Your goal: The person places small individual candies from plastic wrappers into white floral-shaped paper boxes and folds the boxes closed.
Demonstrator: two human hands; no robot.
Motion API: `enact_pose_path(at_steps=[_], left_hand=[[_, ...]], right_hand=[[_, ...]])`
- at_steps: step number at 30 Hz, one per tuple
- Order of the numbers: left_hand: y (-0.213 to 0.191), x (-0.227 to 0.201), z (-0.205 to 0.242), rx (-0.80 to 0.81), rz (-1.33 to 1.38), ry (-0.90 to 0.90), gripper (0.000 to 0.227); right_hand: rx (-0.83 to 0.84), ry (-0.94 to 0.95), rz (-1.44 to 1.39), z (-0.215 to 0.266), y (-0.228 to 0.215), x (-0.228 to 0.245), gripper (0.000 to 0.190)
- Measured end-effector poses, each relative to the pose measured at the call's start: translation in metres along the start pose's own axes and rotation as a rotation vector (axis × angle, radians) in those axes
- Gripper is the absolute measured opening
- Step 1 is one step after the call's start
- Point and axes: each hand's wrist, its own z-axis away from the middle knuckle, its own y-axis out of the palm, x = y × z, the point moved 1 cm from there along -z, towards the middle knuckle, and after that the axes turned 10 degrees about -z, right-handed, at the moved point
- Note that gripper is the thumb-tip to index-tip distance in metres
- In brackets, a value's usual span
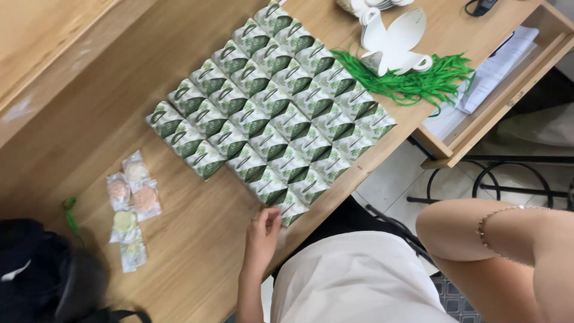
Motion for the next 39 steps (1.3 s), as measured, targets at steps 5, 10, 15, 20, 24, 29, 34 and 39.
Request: enact_pose_path(at_steps=[5, 10, 15, 20, 24, 29, 34, 39], left_hand=[[0.005, -0.070, -0.032, -0.068, -0.174, -0.132, 0.023], [0.004, -0.109, -0.045, -0.199, -0.191, -0.317, 0.024], [0.016, -0.127, -0.046, -0.303, -0.289, -0.361, 0.024], [0.030, -0.150, -0.044, -0.295, -0.310, -0.405, 0.027], [0.036, -0.158, -0.046, -0.278, -0.351, -0.422, 0.027], [0.043, -0.164, -0.048, -0.272, -0.345, -0.395, 0.026], [0.053, -0.183, -0.053, -0.248, -0.382, -0.402, 0.025], [0.063, -0.207, -0.060, -0.099, -0.319, -0.429, 0.029]], right_hand=[[0.135, -0.021, 0.036, -0.056, -0.111, 0.014, 0.048], [0.284, -0.074, 0.059, -0.135, -0.187, 0.017, 0.053], [-1.332, 0.637, 0.280, -0.038, -0.310, -0.171, 0.037], [-1.134, 0.628, 0.829, 0.013, -0.360, -0.266, 0.046], [-1.123, 0.651, 0.842, 0.014, -0.371, -0.290, 0.036], [-1.140, 0.778, 0.839, 0.009, -0.372, -0.287, 0.034], [-1.220, 0.776, 0.733, 0.025, -0.373, -0.278, 0.045], [-1.486, 0.413, -0.156, -0.001, -0.343, -0.200, 0.019]])
